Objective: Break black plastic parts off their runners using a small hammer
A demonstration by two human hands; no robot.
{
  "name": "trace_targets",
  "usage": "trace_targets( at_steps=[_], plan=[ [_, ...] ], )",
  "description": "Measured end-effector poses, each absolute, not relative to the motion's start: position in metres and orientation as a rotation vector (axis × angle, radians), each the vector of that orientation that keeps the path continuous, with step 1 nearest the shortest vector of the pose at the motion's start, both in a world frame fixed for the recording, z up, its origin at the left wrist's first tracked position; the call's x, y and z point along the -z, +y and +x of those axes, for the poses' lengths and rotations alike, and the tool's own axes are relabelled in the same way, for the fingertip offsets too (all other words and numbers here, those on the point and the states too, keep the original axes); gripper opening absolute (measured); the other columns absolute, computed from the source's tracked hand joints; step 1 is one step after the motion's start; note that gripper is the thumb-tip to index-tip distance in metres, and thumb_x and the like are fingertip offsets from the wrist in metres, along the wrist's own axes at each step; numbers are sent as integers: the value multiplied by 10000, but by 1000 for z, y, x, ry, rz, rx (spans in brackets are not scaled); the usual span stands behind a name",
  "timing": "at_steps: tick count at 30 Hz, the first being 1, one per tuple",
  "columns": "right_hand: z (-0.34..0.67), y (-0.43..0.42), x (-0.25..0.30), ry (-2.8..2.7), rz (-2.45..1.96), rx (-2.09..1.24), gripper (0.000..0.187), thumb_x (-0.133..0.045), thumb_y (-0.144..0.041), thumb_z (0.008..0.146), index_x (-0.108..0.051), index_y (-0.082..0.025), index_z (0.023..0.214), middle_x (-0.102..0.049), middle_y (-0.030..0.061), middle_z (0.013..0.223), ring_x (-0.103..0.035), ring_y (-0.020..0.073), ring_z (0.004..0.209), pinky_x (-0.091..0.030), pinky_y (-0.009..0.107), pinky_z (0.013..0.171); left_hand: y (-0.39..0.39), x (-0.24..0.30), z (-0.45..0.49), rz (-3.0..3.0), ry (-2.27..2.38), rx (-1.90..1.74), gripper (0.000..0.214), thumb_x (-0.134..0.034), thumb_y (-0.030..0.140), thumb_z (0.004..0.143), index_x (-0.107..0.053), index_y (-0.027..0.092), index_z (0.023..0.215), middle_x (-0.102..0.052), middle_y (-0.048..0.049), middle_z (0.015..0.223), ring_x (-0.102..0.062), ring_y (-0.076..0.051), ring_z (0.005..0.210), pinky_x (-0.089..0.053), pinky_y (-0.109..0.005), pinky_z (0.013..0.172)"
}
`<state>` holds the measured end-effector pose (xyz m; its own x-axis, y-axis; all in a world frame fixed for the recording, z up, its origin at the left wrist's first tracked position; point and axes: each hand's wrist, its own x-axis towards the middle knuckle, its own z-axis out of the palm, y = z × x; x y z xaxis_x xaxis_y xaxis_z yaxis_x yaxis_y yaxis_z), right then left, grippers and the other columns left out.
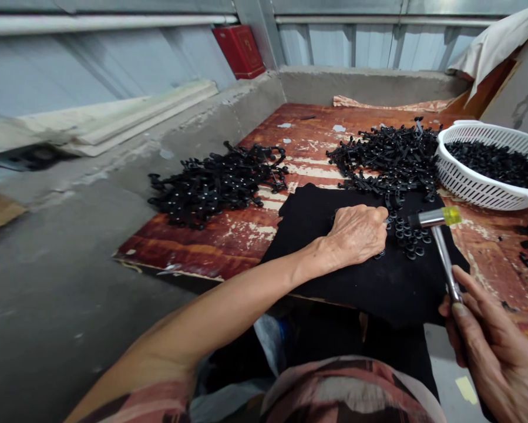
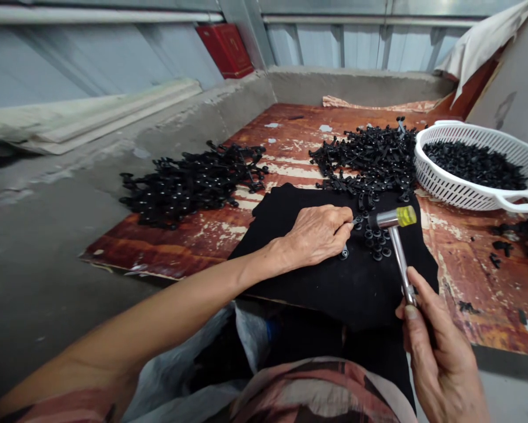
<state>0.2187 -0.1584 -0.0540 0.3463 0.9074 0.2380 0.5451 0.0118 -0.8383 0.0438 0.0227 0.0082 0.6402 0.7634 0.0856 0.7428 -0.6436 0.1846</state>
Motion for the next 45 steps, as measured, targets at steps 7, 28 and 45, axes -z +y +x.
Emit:
trace_targets(
  at_steps=[7, 28, 45],
  plan=[
    [224, -139, 26, -1723, -1606, -113, 488, -474, -249, 972, -443, -301, 1456, -646, 64, 1257, -687, 171, 971, -495, 344, 984, 28, -5, 44, 2562, 1272, -250, 240, -404, 262, 888, -632, 194, 856, -697, -54, 765, -680, -235, 791, -473, -323, 699],
    [232, -128, 18, -1998, -1645, 158, 551, -438, -183, 966, -369, -270, 1505, -659, 99, 1202, -700, 237, 896, -570, 346, 738, 25, -6, 45, 2508, 1299, -241, 241, -415, 248, 860, -650, 191, 864, -705, -72, 781, -691, -243, 816, -489, -330, 738],
    [226, -126, 19, -1941, -1606, 146, 584, -463, -138, 950, -354, -263, 1510, -612, 109, 1293, -669, 235, 1022, -557, 371, 866, 29, 0, 42, 2441, 1278, -284, 252, -420, 258, 869, -665, 200, 875, -705, -51, 768, -687, -234, 820, -500, -346, 786]
  ],
)
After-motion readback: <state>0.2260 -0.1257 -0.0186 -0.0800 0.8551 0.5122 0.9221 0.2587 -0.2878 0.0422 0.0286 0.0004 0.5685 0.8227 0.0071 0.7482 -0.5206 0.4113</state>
